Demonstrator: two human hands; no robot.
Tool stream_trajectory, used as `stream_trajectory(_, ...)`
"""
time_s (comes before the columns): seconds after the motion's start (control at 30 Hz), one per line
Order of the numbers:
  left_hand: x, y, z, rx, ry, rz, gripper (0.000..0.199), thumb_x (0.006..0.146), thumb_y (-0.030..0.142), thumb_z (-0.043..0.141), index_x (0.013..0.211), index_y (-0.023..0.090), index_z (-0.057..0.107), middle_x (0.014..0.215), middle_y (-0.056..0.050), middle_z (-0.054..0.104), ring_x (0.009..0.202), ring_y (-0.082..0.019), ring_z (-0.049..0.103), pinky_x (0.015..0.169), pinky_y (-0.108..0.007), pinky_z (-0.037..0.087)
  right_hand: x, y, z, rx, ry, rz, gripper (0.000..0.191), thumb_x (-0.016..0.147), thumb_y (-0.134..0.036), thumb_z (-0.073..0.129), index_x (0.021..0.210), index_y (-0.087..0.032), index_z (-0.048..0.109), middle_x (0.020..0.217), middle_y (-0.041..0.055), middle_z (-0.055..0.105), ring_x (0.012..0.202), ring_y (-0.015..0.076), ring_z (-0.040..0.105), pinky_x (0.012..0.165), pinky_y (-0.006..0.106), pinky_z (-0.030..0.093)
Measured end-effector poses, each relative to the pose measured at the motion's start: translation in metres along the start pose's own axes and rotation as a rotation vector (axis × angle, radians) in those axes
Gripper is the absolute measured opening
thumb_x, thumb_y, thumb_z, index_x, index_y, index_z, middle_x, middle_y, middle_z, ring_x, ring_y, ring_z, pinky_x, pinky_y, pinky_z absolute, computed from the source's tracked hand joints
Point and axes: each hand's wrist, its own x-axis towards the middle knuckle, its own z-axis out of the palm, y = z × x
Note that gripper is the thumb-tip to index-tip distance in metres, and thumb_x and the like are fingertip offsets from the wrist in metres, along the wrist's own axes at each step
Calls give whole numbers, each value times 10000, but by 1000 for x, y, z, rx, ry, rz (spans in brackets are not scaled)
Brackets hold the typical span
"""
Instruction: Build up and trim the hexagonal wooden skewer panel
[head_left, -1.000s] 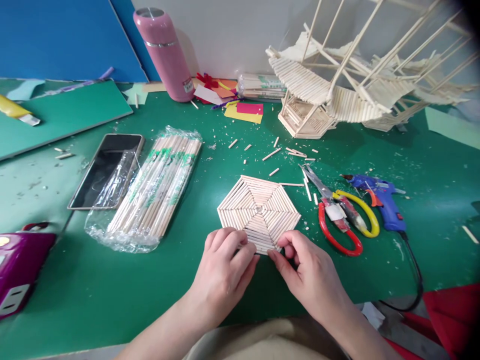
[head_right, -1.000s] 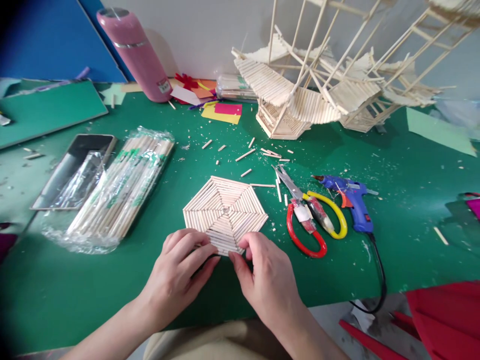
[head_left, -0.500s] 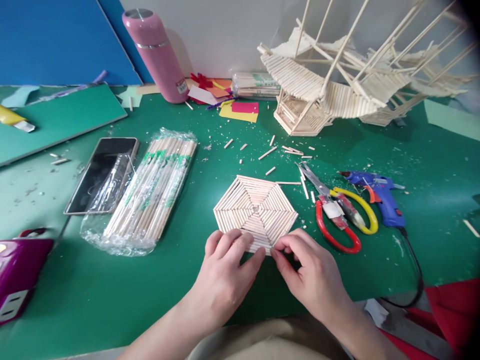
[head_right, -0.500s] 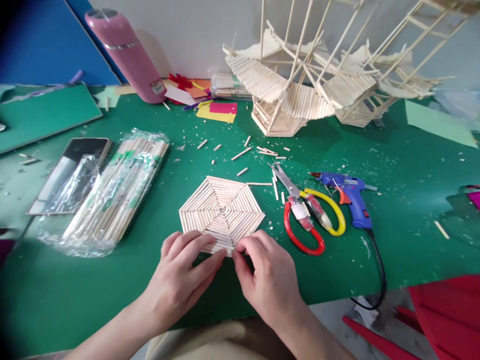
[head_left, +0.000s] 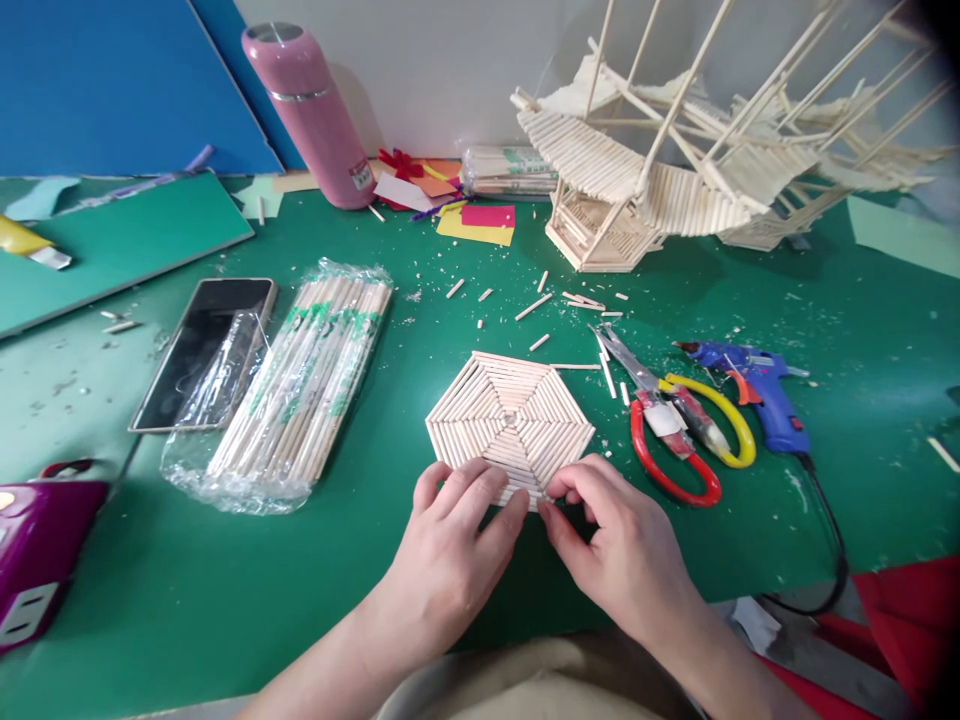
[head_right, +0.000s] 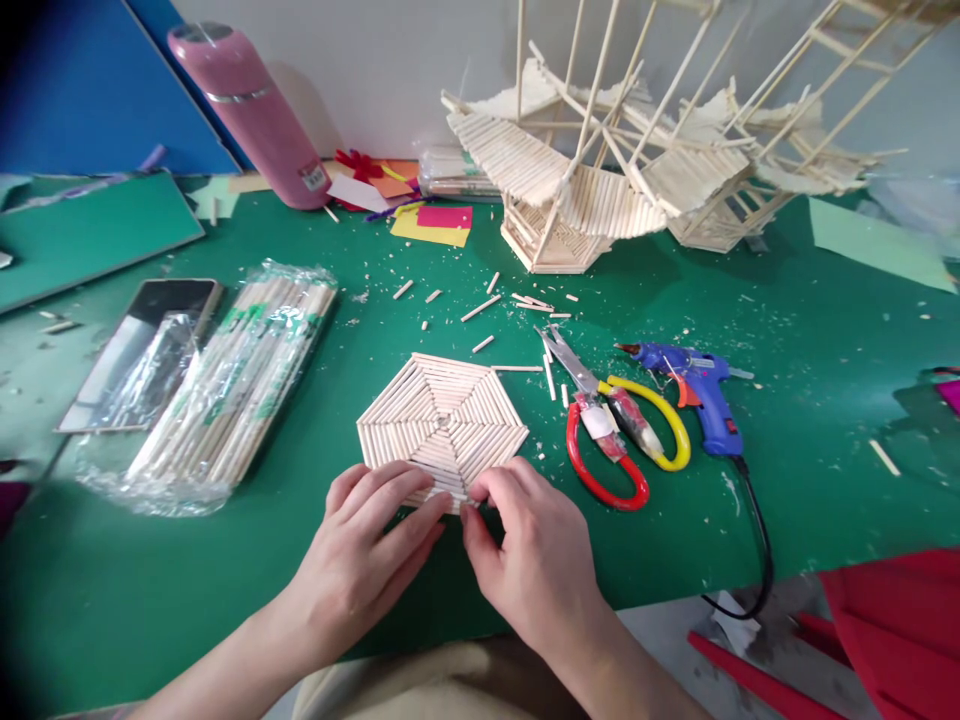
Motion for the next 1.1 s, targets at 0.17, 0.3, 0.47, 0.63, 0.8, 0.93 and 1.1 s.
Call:
stream_trajectory(0.17,-1,0,-2,10,1,-2,216,839,125,500,1016,184,608,1038,-101,605,1035,-260,514,857,-423,340,-2,4,-8,240,46,27,103,844,-136,475,902,-192,539,802,19,534,708,128,530,622,236,445)
stream_trajectory(0.3,-2,-1,-2,20,4,4,215,848,134,487,1009,193,617,1036,-99,598,1022,-257,509,851,-424,331,-10,9,-8,216,-22,-151,248,844,-87,464,1028,-194,593,872,52,540,764,143,540,672,269,459)
stream_trajectory(0.47,-3,-2,2,19,33,12,205,858,143,473,992,182,623,1029,-108,596,1019,-266,505,835,-435,332,-14,14,0,60,-41,-283,341,838,-94,474,1122,-229,605,834,54,542,730,162,514,629,303,452)
stream_trajectory(0.63,-2,-1,1,-5,51,10,219,842,115,499,1033,168,593,1022,-103,615,1016,-256,521,860,-431,333,-13,14,1,21,-37,-304,330,836,-96,475,1113,-208,614,830,63,545,728,167,506,619,311,453)
stream_trajectory(0.8,0,-1,-2,-54,54,-42,217,828,103,531,1039,133,567,1012,-94,625,992,-223,531,866,-390,358,-15,15,2,35,-31,-307,335,835,-99,486,1132,-204,600,841,66,549,734,176,506,620,330,450)
stream_trajectory(0.93,1,-3,-2,-49,80,2,164,824,71,518,960,123,593,982,-102,625,973,-231,532,844,-399,383,-18,15,4,24,-37,-303,323,837,-98,482,1126,-183,600,841,69,551,737,181,500,628,345,441)
stream_trajectory(1.1,1,-4,-1,-40,115,44,145,816,56,517,923,96,606,969,-123,629,959,-246,537,830,-416,396,-20,13,5,23,-49,-300,326,840,-102,475,1139,-171,585,845,73,549,737,187,496,626,356,439)
